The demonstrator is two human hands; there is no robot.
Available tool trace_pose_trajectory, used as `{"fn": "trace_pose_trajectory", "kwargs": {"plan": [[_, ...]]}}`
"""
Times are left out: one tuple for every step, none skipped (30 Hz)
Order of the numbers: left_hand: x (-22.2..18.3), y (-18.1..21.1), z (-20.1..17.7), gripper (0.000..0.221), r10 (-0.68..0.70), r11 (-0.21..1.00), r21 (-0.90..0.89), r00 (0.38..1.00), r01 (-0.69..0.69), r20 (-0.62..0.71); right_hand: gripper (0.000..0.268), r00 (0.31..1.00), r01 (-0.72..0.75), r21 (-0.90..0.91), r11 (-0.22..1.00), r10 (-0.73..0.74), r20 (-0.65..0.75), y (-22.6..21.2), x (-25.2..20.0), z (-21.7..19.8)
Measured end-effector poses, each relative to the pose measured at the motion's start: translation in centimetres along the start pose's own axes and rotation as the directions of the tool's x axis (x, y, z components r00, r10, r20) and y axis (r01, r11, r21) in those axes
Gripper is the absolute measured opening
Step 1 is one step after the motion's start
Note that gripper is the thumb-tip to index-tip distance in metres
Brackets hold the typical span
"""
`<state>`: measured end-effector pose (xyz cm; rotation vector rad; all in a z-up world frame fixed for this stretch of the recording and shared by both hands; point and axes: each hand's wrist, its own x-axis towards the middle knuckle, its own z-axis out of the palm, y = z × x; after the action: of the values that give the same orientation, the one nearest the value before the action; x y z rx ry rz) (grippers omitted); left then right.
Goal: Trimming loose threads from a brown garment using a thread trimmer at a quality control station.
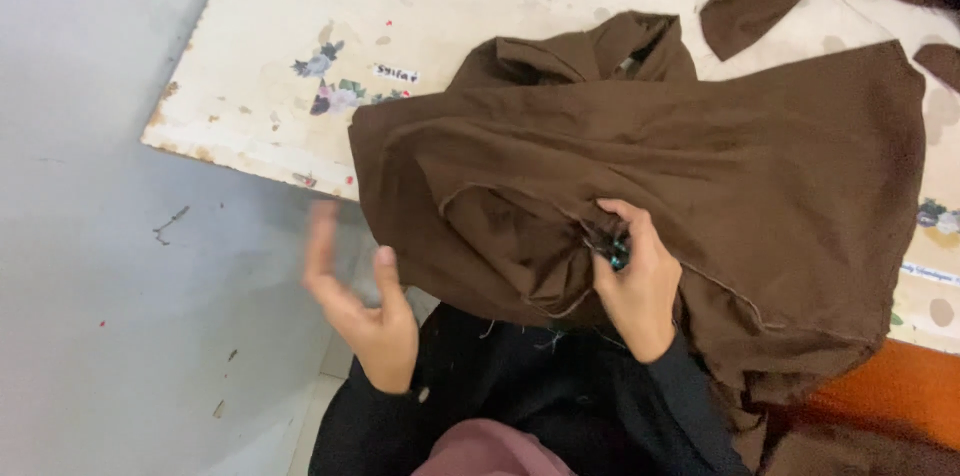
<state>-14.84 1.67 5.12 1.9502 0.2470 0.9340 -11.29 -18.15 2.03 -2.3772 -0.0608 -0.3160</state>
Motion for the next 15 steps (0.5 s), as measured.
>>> {"fn": "trace_pose_trajectory", "kwargs": {"plan": [[0.0,-0.3,0.0,0.027,-0.005,0.998,-0.057,0.999,0.007,0.041,0.044,0.997,0.064,0.077,0.995,-0.061,-0.049,0.5,0.3,0.1],[0.1,-1.1,0.6,0.027,-0.009,0.998,-0.056,0.999,0.011,0.039,0.044,0.997,0.065,0.075,0.995,-0.062,-0.045,0.6,0.8,-0.2],[0.1,-2.0,1.3,0.022,0.141,0.988,-0.093,0.969,-0.124,0.203,0.045,0.987,0.086,0.068,0.994,-0.075,-0.141,0.8,1.4,-0.5],[0.1,-2.8,2.0,0.020,0.289,0.956,-0.156,0.888,-0.248,0.358,0.047,0.967,0.102,0.058,0.993,-0.086,-0.240,1.1,1.8,-0.8],[0.7,-3.5,2.8,0.020,0.289,0.956,-0.160,0.887,-0.246,0.360,0.047,0.967,0.099,0.054,0.994,-0.083,-0.241,1.9,2.4,-1.1],[1.6,-4.1,3.8,0.027,0.331,0.936,-0.062,0.813,-0.345,0.479,0.041,0.961,0.113,-0.013,0.993,-0.113,-0.252,2.6,3.0,-1.4],[2.4,-4.6,5.0,0.035,0.351,0.892,0.024,0.725,-0.452,0.592,0.036,0.955,0.125,-0.081,0.989,-0.142,-0.260,3.4,3.7,-1.9],[3.4,-4.9,5.6,0.035,0.369,0.886,0.006,0.714,-0.463,0.595,0.036,0.951,0.115,-0.086,0.990,-0.135,-0.279,4.2,4.3,-1.8],[4.4,-5.1,6.3,0.035,0.269,0.897,0.100,0.711,-0.430,0.649,0.036,0.970,0.045,-0.172,0.984,-0.084,-0.227,5.0,5.0,-1.7],[5.3,-5.4,6.8,0.035,0.160,0.895,0.201,0.708,-0.398,0.687,0.036,0.984,-0.017,-0.257,0.966,-0.029,-0.175,5.7,5.6,-1.6],[5.3,-5.4,7.1,0.035,0.175,0.893,0.189,0.702,-0.408,0.690,0.036,0.981,-0.025,-0.259,0.965,-0.026,-0.190,5.9,5.4,-1.6],[5.3,-5.4,7.4,0.034,0.181,0.899,0.181,0.716,-0.398,0.675,0.035,0.987,-0.054,-0.298,0.953,0.005,-0.163,6.1,5.5,-1.5],[5.4,-5.4,7.8,0.032,0.186,0.905,0.174,0.729,-0.388,0.659,0.033,0.990,-0.082,-0.336,0.938,0.038,-0.136,6.3,5.5,-1.4],[5.1,-5.1,7.8,0.032,0.179,0.906,0.178,0.726,-0.385,0.664,0.033,0.991,-0.086,-0.335,0.938,0.044,-0.129,6.2,5.4,-1.4],[4.7,-4.8,7.8,0.028,0.327,0.904,0.054,0.767,-0.425,0.553,0.033,0.991,-0.087,-0.332,0.939,0.047,-0.129,6.0,5.3,-1.4]]}}
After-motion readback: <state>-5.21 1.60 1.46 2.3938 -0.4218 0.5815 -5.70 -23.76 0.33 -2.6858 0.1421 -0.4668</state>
